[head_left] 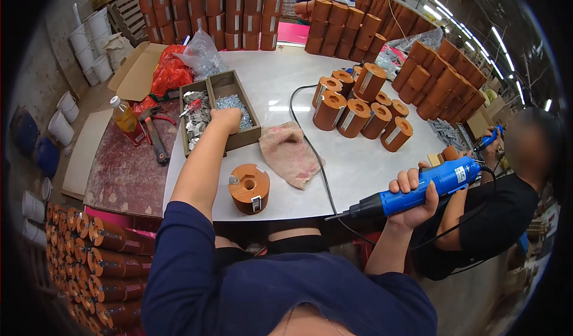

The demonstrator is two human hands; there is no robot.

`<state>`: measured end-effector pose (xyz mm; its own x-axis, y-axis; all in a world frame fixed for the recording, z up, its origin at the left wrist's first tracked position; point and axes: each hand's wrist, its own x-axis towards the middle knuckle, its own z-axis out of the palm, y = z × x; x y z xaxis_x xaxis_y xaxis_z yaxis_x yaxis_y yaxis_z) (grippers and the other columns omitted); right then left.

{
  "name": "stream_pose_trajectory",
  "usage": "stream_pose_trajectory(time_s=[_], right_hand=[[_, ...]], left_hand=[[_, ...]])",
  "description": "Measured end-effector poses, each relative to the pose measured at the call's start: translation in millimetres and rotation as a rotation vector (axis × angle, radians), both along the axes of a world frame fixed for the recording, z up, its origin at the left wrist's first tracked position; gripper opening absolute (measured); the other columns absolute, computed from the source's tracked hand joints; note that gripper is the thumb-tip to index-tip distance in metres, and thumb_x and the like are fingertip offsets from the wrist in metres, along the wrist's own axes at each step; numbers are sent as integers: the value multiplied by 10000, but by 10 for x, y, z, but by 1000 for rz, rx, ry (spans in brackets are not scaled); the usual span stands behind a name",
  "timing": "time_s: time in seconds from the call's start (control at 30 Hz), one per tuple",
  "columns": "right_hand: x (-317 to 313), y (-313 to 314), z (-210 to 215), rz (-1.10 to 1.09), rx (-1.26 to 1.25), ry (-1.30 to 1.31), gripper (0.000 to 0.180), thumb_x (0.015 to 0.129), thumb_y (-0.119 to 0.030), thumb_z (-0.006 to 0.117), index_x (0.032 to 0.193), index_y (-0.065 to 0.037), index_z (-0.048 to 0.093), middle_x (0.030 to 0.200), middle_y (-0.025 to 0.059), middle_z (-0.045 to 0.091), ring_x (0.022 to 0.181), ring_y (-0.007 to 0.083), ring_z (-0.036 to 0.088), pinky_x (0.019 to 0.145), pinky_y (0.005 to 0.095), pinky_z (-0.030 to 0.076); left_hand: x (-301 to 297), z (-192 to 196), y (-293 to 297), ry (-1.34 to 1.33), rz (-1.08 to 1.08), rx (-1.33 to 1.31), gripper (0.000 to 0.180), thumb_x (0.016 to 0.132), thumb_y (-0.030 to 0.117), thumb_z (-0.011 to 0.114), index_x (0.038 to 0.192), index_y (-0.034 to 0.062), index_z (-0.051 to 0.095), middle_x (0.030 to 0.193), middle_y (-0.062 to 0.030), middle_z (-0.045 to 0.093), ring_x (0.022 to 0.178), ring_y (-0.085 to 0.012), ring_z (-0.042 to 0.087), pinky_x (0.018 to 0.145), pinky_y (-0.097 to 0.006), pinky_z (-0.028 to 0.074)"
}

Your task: Assembling metal components and brackets into wooden cylindrical objects using an electric screwdriver.

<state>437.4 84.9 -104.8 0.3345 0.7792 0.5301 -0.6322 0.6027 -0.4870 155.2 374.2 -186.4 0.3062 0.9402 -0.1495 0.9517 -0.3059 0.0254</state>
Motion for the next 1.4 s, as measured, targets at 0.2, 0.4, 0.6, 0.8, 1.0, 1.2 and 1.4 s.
stream_pose_trajectory(time_s=[0.2, 0.4, 0.6, 0.8, 1.0, 1.2, 1.4], right_hand=[[43, -32, -13, -10, 20, 32, 429, 778, -203, 494, 1135, -3, 367, 710, 71, 466, 648, 157, 486, 617, 338, 454], [65, -101, 1, -17, 28, 23, 426, 773, -202, 498, 1129, -3, 371, 711, 73, 469, 645, 155, 489, 614, 339, 456], [131, -152, 25, -66, 16, 27, 424, 770, -198, 499, 1124, -2, 374, 704, 72, 466, 639, 158, 489, 609, 338, 453], [166, -116, 34, -98, 18, 35, 428, 769, -202, 500, 1122, 3, 371, 701, 71, 465, 636, 156, 488, 603, 339, 446], [136, -91, 52, -97, 22, 34, 434, 764, -203, 506, 1120, 6, 370, 695, 69, 464, 631, 155, 487, 600, 335, 444], [115, -96, 62, -113, 34, 42, 434, 759, -204, 511, 1113, 6, 373, 694, 69, 465, 626, 155, 486, 594, 329, 443], [120, -85, 66, -89, 23, 53, 415, 762, -211, 502, 1104, -9, 380, 693, 62, 459, 634, 158, 475, 611, 335, 435]], left_hand=[[-41, -91, 3, -110, 51, 81, 317, 671, 98, 578, 978, 174, 590, 995, -69, 596, 985, -231, 537, 817, -449, 359], [10, -13, -32, -49, 41, 67, 333, 687, 78, 537, 1001, 178, 585, 1015, -70, 595, 978, -236, 548, 818, -433, 358], [-12, -17, -2, -60, 65, 32, 260, 669, 110, 571, 922, 158, 603, 977, -66, 601, 962, -239, 546, 807, -441, 372], [64, 37, -23, -23, 29, 95, 230, 704, 42, 497, 894, 78, 621, 1002, -136, 590, 953, -282, 561, 793, -443, 409], [55, 82, -59, -65, 48, 142, 215, 708, 42, 493, 880, 58, 621, 990, -166, 585, 926, -301, 569, 772, -403, 456], [-24, -68, 5, -133, -67, 300, 202, 697, 27, 489, 861, 47, 606, 932, -181, 583, 889, -317, 568, 754, -412, 457], [-110, -211, 118, -395, -135, 445, 232, 694, -30, 456, 887, 23, 573, 887, -210, 574, 879, -337, 553, 771, -389, 448]])
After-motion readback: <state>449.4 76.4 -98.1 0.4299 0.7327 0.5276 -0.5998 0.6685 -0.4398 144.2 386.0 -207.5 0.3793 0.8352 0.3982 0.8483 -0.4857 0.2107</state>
